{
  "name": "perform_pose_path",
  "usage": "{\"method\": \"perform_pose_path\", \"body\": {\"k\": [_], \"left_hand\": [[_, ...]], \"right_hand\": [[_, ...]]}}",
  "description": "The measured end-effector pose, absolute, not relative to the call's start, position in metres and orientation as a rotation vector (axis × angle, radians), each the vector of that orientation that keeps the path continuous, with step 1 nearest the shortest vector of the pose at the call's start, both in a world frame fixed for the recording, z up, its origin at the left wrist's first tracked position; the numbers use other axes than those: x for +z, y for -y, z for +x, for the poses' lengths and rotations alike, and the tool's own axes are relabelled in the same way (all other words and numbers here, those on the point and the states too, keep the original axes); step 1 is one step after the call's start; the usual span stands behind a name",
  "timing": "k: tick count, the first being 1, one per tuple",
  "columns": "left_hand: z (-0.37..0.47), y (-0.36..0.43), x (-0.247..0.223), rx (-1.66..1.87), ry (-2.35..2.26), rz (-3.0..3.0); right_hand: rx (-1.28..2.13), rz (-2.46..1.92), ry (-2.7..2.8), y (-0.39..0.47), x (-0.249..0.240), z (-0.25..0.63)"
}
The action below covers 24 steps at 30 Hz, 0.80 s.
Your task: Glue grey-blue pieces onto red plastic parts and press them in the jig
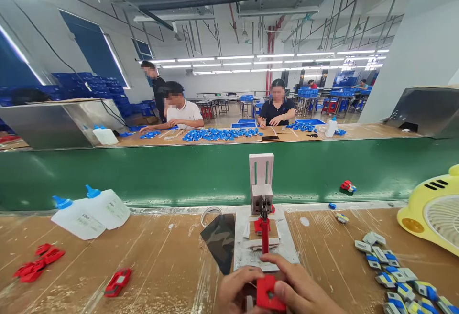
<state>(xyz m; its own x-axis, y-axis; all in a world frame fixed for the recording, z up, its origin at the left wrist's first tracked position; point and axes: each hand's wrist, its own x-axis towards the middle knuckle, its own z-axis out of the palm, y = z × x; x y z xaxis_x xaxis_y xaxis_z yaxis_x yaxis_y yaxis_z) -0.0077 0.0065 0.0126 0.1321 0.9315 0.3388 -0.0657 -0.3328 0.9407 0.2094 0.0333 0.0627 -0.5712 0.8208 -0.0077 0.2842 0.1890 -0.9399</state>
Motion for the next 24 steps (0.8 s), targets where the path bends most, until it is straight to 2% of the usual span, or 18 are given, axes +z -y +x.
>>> {"method": "perform_pose_path", "body": {"k": [2,4,8,12,18,24], "left_hand": [[-0.015,-0.019,0.019,1.402,-0.983,1.266],[-0.026,-0.037,0.030,1.386,-1.071,1.155],[-0.043,-0.075,0.047,1.306,-1.169,1.213],[-0.042,-0.097,0.045,1.242,-1.175,1.266],[-0.012,-0.111,0.042,1.157,-1.118,1.369],[0.008,-0.120,0.037,1.160,-1.080,1.388]], "right_hand": [[1.244,-1.109,1.812,-0.047,0.068,0.206],[1.259,-1.169,1.600,-0.062,0.072,0.197],[1.644,-1.142,1.448,-0.078,0.084,0.176],[1.952,-1.046,1.324,-0.072,0.114,0.172],[2.381,-0.693,0.841,-0.082,0.165,0.178],[2.276,-0.866,0.907,-0.072,0.147,0.183]]}}
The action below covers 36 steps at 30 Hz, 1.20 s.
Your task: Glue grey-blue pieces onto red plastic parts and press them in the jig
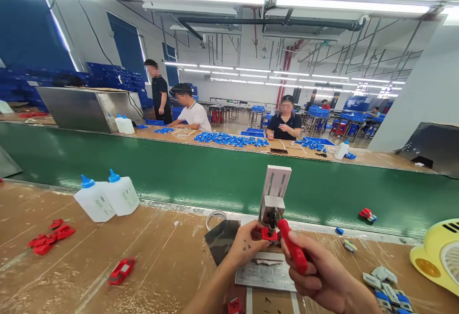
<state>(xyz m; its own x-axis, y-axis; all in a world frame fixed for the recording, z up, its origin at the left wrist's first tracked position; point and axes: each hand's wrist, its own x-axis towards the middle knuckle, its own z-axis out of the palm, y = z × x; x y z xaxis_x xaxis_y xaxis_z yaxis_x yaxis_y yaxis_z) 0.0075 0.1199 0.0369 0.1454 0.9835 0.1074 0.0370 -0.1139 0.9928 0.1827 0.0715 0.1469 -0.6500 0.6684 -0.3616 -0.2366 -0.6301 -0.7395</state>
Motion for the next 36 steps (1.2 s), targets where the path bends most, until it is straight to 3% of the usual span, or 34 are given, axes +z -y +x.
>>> {"method": "perform_pose_path", "body": {"k": [6,18,22,27,32,36], "left_hand": [[0.004,-0.117,0.030,1.110,-1.101,1.417],[0.000,-0.114,0.046,0.996,-1.232,1.600],[-0.001,-0.116,0.047,0.972,-1.237,1.618],[-0.002,-0.115,0.049,0.957,-1.231,1.626],[-0.003,-0.114,0.052,0.945,-1.248,1.651],[-0.003,-0.116,0.050,0.931,-1.261,1.670]], "right_hand": [[2.098,-0.939,1.123,-0.064,0.111,0.188],[1.823,-1.187,1.537,-0.068,0.087,0.189],[1.535,-1.195,1.861,-0.066,0.095,0.184],[1.504,-1.127,2.014,-0.075,0.099,0.200],[0.923,-1.250,1.993,-0.108,0.072,0.222],[0.765,-1.295,1.992,-0.119,0.060,0.222]]}}
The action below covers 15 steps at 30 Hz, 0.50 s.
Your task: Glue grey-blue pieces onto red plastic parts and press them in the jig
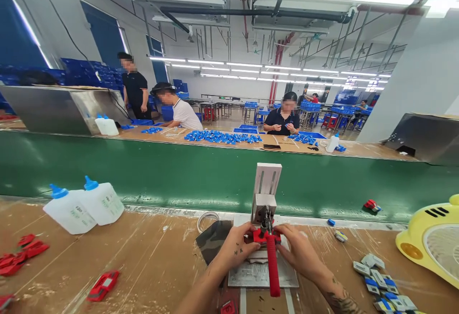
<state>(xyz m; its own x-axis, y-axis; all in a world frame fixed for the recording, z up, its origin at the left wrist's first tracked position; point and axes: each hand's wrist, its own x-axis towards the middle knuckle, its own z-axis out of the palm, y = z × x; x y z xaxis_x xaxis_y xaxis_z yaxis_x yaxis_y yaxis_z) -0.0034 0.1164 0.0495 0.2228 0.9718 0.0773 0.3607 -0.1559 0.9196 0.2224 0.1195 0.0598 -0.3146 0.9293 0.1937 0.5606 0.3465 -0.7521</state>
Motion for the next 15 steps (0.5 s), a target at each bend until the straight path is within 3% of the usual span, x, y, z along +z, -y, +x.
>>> {"method": "perform_pose_path", "body": {"k": [10,13,15], "left_hand": [[-0.003,-0.120,0.049,0.919,-1.251,1.703],[-0.003,-0.121,0.048,0.922,-1.254,1.710],[-0.004,-0.121,0.046,0.919,-1.260,1.710]], "right_hand": [[0.661,-1.511,1.775,-0.138,0.072,0.243],[0.956,-1.365,1.803,-0.099,0.066,0.212],[1.422,-1.140,1.684,-0.071,0.060,0.190]]}}
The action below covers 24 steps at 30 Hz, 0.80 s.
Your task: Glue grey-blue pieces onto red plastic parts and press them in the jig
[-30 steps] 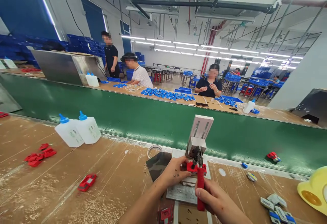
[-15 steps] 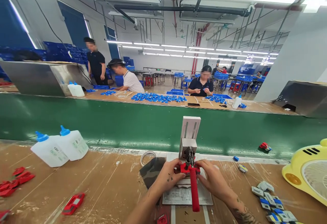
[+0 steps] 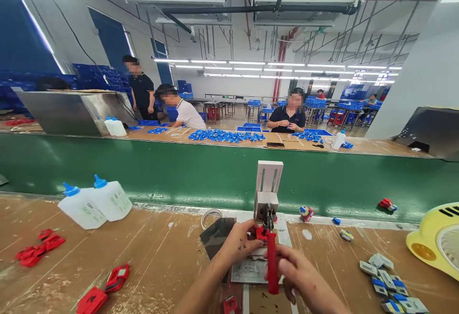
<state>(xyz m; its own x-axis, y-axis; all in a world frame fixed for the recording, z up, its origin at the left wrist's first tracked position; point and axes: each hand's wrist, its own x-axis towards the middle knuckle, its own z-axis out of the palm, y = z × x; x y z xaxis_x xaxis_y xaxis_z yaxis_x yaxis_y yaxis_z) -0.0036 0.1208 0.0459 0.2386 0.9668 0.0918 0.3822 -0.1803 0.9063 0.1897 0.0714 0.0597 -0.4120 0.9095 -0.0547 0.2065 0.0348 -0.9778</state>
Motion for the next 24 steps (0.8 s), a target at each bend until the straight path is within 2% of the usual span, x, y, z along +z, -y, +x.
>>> {"method": "perform_pose_path", "body": {"k": [2,3,7,9,16,17,19,21,24], "left_hand": [[-0.004,-0.120,0.044,0.912,-1.260,1.710],[-0.004,-0.120,0.043,0.910,-1.258,1.712],[-0.003,-0.119,0.044,0.908,-1.244,1.739],[-0.002,-0.119,0.047,0.907,-1.252,1.759],[-0.037,-0.072,0.044,0.888,-1.520,1.856],[-0.047,-0.059,0.036,0.829,-1.570,1.884],[-0.065,-0.035,0.014,0.483,-1.592,2.011],[-0.076,-0.017,-0.008,0.347,-1.506,2.086],[-0.077,-0.004,-0.029,0.632,-1.501,1.983]], "right_hand": [[1.543,-1.100,1.670,-0.056,0.055,0.174],[1.498,-1.135,1.716,-0.053,0.053,0.169],[1.057,-1.358,1.957,-0.066,0.047,0.167],[0.973,-1.391,1.981,-0.074,0.045,0.168],[1.002,-1.378,1.919,-0.063,0.037,0.199],[1.031,-1.383,1.884,-0.057,0.032,0.208],[1.140,-1.363,1.804,-0.043,0.018,0.224],[1.255,-1.335,1.716,-0.029,0.001,0.232],[1.289,-1.338,1.692,-0.014,-0.018,0.230]]}}
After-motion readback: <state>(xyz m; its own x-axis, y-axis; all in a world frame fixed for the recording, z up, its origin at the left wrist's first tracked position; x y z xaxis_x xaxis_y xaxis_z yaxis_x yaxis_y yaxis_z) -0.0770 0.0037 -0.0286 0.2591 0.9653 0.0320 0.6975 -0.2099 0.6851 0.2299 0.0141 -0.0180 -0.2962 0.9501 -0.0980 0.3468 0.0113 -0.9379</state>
